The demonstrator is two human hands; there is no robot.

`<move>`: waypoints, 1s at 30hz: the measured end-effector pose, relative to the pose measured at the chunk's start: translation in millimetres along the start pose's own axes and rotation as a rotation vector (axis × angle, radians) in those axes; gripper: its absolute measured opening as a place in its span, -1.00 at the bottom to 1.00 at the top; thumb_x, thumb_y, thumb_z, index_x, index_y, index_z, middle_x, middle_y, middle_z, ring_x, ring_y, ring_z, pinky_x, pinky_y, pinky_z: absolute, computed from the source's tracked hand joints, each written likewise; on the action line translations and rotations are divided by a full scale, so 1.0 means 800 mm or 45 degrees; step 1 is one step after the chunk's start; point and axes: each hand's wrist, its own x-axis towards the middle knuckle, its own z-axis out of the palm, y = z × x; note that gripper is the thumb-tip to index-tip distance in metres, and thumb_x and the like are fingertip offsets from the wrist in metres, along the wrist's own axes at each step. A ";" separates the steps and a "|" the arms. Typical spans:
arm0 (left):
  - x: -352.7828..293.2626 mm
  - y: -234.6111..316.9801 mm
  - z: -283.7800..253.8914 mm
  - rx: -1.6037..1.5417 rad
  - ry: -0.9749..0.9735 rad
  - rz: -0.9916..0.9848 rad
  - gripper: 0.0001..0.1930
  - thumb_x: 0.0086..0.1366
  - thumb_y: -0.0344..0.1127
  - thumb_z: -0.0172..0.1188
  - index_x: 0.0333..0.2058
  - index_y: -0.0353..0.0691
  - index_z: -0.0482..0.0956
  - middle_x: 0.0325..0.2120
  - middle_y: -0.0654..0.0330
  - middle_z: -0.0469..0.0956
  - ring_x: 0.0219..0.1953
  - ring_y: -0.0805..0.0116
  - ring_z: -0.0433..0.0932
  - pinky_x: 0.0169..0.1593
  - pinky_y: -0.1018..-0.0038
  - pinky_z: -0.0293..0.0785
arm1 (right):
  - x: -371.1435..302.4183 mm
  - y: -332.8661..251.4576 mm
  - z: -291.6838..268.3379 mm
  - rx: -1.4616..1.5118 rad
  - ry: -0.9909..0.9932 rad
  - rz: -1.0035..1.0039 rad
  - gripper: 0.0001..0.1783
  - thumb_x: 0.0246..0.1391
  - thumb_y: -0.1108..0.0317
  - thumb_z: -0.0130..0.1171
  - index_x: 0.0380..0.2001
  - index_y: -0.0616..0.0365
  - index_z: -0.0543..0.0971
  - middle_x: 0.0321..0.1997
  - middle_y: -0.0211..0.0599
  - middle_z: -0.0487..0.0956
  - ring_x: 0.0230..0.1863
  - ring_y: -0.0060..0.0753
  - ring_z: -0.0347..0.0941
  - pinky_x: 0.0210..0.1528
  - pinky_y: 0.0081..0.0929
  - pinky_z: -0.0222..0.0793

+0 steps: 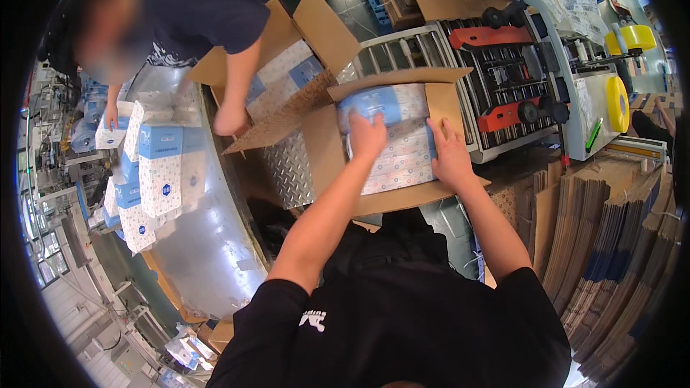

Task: The person unfolds flat cardboard boxes, packs wrapped items from the table into the boxes by hand, closes the top flaps, and pushes the filled boxes onto a roller conveyor.

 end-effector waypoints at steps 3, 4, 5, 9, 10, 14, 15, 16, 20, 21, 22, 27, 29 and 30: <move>0.023 -0.014 -0.034 0.407 -0.285 0.145 -0.26 0.23 -0.16 0.27 0.28 -0.46 0.24 0.25 -0.32 0.33 0.21 -0.23 0.45 0.30 0.14 0.37 | -0.011 0.020 -0.001 0.156 -0.004 0.004 -0.01 -0.02 0.25 0.37 0.49 -0.04 0.17 0.56 0.10 0.09 0.47 0.32 0.11 0.48 -0.09 0.16; 0.021 -0.005 -0.044 0.559 -0.310 0.286 -0.28 0.22 -0.17 0.27 0.26 -0.45 0.27 0.26 -0.30 0.32 0.20 -0.22 0.45 0.31 0.11 0.36 | -0.019 0.035 0.014 0.160 -0.003 0.050 -0.01 -0.02 0.25 0.37 0.49 -0.04 0.17 0.56 0.10 0.09 0.47 0.32 0.11 0.48 -0.09 0.16; -0.003 0.016 -0.045 0.596 -0.143 0.547 -0.29 0.20 -0.18 0.27 0.25 -0.45 0.30 0.27 -0.27 0.32 0.21 -0.22 0.43 0.33 0.09 0.33 | -0.026 0.066 0.037 0.095 -0.180 -0.024 -0.04 0.05 0.09 0.31 0.49 -0.03 0.16 0.57 0.08 0.08 0.51 0.30 0.05 0.51 -0.07 0.09; 0.031 -0.118 -0.072 0.334 0.195 -0.227 -0.16 0.29 0.05 0.18 0.36 -0.45 0.21 0.35 -0.23 0.26 0.30 -0.19 0.35 0.40 0.07 0.21 | -0.019 0.029 0.020 0.002 -0.667 -0.118 0.00 0.12 -0.31 0.17 0.49 -0.02 0.20 0.63 0.06 -0.07 0.62 0.23 -0.23 0.58 -0.04 -0.13; 0.044 -0.191 -0.113 -0.146 0.002 -0.465 -0.16 0.36 0.18 0.06 0.34 -0.46 0.26 0.29 -0.21 0.36 0.30 -0.10 0.38 0.36 0.12 0.24 | -0.007 0.012 0.010 0.009 -0.728 -0.221 0.03 0.10 -0.34 0.19 0.49 -0.02 0.20 0.63 0.07 -0.10 0.63 0.22 -0.28 0.59 -0.05 -0.15; 0.026 -0.172 -0.175 -0.379 -0.338 -0.231 -0.43 0.52 0.05 -0.03 0.09 -0.42 0.59 -0.10 0.00 0.69 -0.06 0.20 0.65 0.07 0.32 0.51 | -0.034 0.066 -0.008 0.201 -1.135 -0.428 0.17 -0.09 -0.44 0.31 0.48 -0.03 0.24 0.63 0.14 -0.13 0.64 0.10 -0.29 0.59 -0.09 -0.16; 0.009 -0.137 -0.182 -0.468 -0.467 0.003 -0.44 0.53 0.03 -0.05 0.11 -0.42 0.57 -0.12 0.04 0.70 -0.07 0.21 0.65 0.09 0.30 0.50 | -0.044 0.062 -0.011 0.127 -1.161 -0.367 0.20 -0.17 -0.42 0.38 0.47 -0.06 0.27 0.63 0.08 -0.09 0.65 0.08 -0.30 0.59 -0.10 -0.16; -0.009 -0.112 -0.179 -0.566 -0.587 0.233 -0.46 0.55 0.00 -0.08 0.13 -0.42 0.55 -0.14 0.08 0.71 -0.07 0.21 0.66 0.12 0.28 0.50 | -0.047 0.056 -0.012 0.144 -1.159 -0.356 0.20 -0.17 -0.42 0.38 0.47 -0.06 0.27 0.63 0.08 -0.09 0.65 0.08 -0.30 0.59 -0.10 -0.16; -0.006 -0.046 -0.090 0.493 -0.766 1.040 -0.47 0.48 -0.05 0.01 0.17 -0.40 0.50 0.10 -0.08 0.58 0.14 -0.02 0.56 0.26 0.19 0.42 | 0.010 0.016 -0.025 0.093 -1.179 -0.371 0.14 -0.25 -0.29 0.48 0.41 -0.07 0.36 0.59 -0.13 0.10 0.57 0.05 0.00 0.52 -0.07 0.02; 0.001 0.021 -0.080 0.747 -0.943 0.805 -0.47 0.43 -0.09 0.06 0.19 -0.40 0.47 0.16 -0.14 0.52 0.21 -0.07 0.48 0.30 0.19 0.37 | 0.030 0.027 -0.024 0.233 -0.999 -0.225 0.13 -0.27 -0.25 0.51 0.39 -0.04 0.37 0.55 -0.10 0.17 0.52 0.04 0.10 0.48 -0.09 0.11; 0.001 0.087 -0.073 0.993 -1.111 0.563 -0.45 0.39 -0.12 0.11 0.22 -0.39 0.45 0.22 -0.21 0.45 0.27 -0.12 0.41 0.34 0.19 0.32 | 0.041 0.044 -0.028 0.125 -0.638 -0.122 0.15 -0.28 -0.22 0.53 0.39 -0.01 0.35 0.52 -0.06 0.21 0.48 0.05 0.17 0.44 -0.11 0.17; 0.027 0.128 -0.062 0.628 0.027 1.600 -0.39 0.21 -0.28 0.28 0.22 -0.36 0.39 0.18 -0.16 0.46 0.20 -0.11 0.45 0.28 0.08 0.37 | 0.055 0.102 0.010 0.222 0.239 0.705 0.40 -0.31 -0.19 0.59 0.52 0.07 0.03 0.38 0.10 0.39 0.40 0.13 0.30 0.36 -0.16 0.31; 0.010 0.072 -0.058 0.704 -0.339 1.521 -0.31 0.21 -0.28 0.29 0.29 -0.37 0.32 0.22 -0.14 0.43 0.26 -0.14 0.40 0.35 0.06 0.30 | 0.055 0.115 0.039 0.458 0.282 0.690 0.46 -0.31 -0.20 0.59 0.53 0.11 -0.06 0.41 0.12 0.35 0.40 0.17 0.30 0.36 -0.16 0.30; -0.008 0.037 -0.054 0.749 -0.550 1.434 -0.28 0.22 -0.27 0.29 0.32 -0.36 0.28 0.25 -0.14 0.40 0.30 -0.14 0.37 0.39 0.08 0.25 | 0.049 0.121 0.057 0.688 0.318 0.677 0.53 -0.31 -0.21 0.59 0.54 0.15 -0.14 0.43 0.15 0.32 0.40 0.21 0.30 0.37 -0.15 0.29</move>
